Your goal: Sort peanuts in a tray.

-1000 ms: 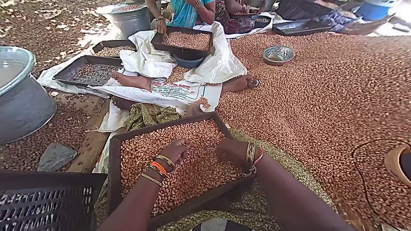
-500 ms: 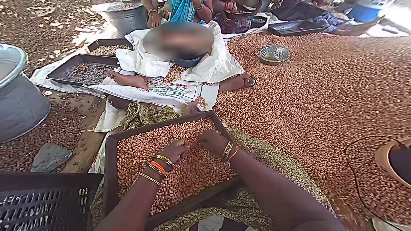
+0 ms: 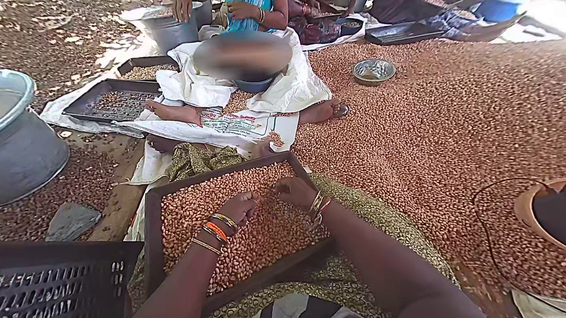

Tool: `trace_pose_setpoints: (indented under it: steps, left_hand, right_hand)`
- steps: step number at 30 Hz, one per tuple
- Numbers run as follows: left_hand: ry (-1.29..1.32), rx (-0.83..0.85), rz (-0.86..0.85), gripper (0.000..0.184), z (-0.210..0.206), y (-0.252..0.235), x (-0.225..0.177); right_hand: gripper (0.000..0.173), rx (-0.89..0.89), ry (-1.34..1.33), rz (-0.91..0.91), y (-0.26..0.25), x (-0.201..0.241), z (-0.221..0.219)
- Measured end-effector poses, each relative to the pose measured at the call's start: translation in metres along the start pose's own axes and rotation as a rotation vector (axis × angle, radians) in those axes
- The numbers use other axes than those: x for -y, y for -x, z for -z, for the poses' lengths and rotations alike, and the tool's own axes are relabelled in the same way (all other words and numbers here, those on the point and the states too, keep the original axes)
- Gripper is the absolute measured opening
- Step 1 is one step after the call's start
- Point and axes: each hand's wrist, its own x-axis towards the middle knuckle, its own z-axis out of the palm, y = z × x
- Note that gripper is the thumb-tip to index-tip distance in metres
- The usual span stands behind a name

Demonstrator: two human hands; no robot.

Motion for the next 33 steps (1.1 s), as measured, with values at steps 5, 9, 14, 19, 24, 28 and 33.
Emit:
trace_pose_setpoints:
  steps: [5, 9, 14, 19, 24, 28, 33]
  left_hand:
    - [-0.009, 0.008, 0.014, 0.021, 0.0, -0.002, 0.002]
    - [-0.004, 0.018, 0.011, 0.021, 0.0, -0.001, 0.001]
    - [-0.006, 0.016, 0.012, 0.022, 0.0, 0.0, 0.0]
    - [-0.006, 0.019, 0.009, 0.021, 0.0, -0.001, 0.001]
    - [-0.008, 0.024, 0.007, 0.022, 0.001, -0.002, 0.002]
    - [-0.007, 0.031, 0.016, 0.023, 0.001, -0.002, 0.002]
    - [-0.011, 0.018, 0.015, 0.023, 0.001, -0.003, 0.001]
  right_hand:
    - [0.027, 0.18, 0.481, -0.118, -0.004, 0.015, -0.019]
    - [0.025, 0.189, 0.595, -0.211, -0.001, 0.03, -0.021]
    - [0.028, 0.134, 0.379, -0.127, -0.003, 0.01, -0.008]
    - [0.015, 0.228, -0.406, -0.071, 0.021, 0.001, 0.015]
    - [0.024, 0.53, 0.319, 0.143, 0.029, 0.014, -0.003]
    - [0.022, 0.563, 0.431, 0.149, 0.021, 0.011, -0.009]
    - [0.016, 0.284, -0.168, 0.035, 0.021, -0.005, 0.024]
